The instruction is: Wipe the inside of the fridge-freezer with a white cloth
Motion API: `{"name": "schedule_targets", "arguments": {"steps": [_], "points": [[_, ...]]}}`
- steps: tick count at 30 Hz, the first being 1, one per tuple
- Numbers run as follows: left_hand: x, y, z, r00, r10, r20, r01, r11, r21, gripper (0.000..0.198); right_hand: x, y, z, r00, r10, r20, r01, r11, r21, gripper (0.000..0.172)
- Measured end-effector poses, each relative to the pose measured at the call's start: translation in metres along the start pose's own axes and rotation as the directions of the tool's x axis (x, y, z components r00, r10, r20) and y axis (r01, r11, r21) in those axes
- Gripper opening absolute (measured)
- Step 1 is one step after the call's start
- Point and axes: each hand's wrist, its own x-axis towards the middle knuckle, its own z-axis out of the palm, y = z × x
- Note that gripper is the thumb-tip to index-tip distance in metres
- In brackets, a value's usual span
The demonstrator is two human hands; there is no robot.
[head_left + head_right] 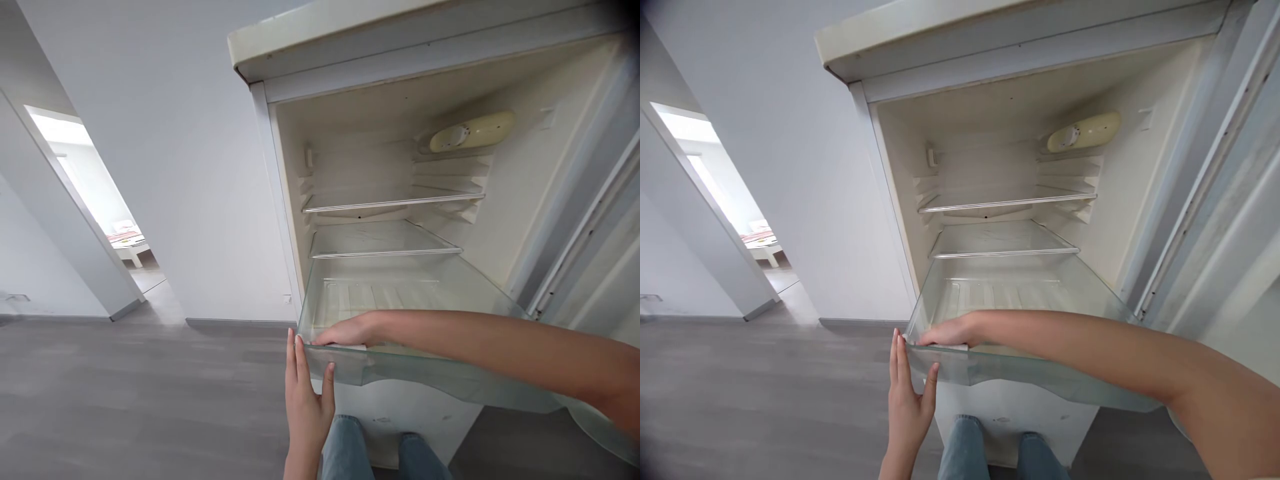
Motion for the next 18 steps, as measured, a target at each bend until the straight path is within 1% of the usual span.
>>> {"name": "schedule_targets", "arguments": {"steps": [2,4,6,9,10,12,15,18], "points": [[0.001,0.000,0.000,1.000,0.017,-0.008,-0.017,1.000,0.011,0.079,-0.014,0.004,-0.003,0.998,0.059,-0.019,-0.059,0.997,0.042,0.047],[0.002,0.002,0.000,1.000,0.023,-0.017,-0.022,1.000,0.022,0.079,-0.033,0.006,-0.005,0.995,0.078,-0.068,-0.078,0.997,0.010,0.050],[0.003,0.004,-0.001,1.000,0.008,-0.018,-0.008,1.000,0.026,0.078,-0.057,0.006,-0.007,0.991,0.067,-0.116,-0.080,0.991,-0.108,0.051],[0.003,0.007,-0.002,1.000,-0.017,-0.012,0.017,1.000,0.019,0.078,-0.094,0.010,-0.007,0.985,0.043,-0.165,-0.093,0.945,-0.313,0.045],[0.004,0.007,-0.002,1.000,-0.023,-0.010,0.023,1.000,0.016,0.079,-0.107,0.012,-0.006,0.982,0.043,-0.185,-0.106,0.931,-0.350,0.042],[0.004,0.006,-0.002,1.000,-0.027,-0.013,0.027,1.000,0.016,0.081,-0.131,0.021,-0.001,0.967,0.059,-0.249,-0.151,0.917,-0.369,0.039],[0.004,0.004,-0.001,1.000,-0.026,-0.017,0.026,1.000,0.017,0.083,-0.164,0.041,0.009,0.909,0.143,-0.392,-0.289,0.893,-0.345,0.037],[0.005,0.005,0.000,0.999,-0.034,-0.017,0.035,0.999,0.005,0.085,-0.192,0.069,0.018,0.818,0.180,-0.547,-0.409,0.849,-0.333,0.035]]}}
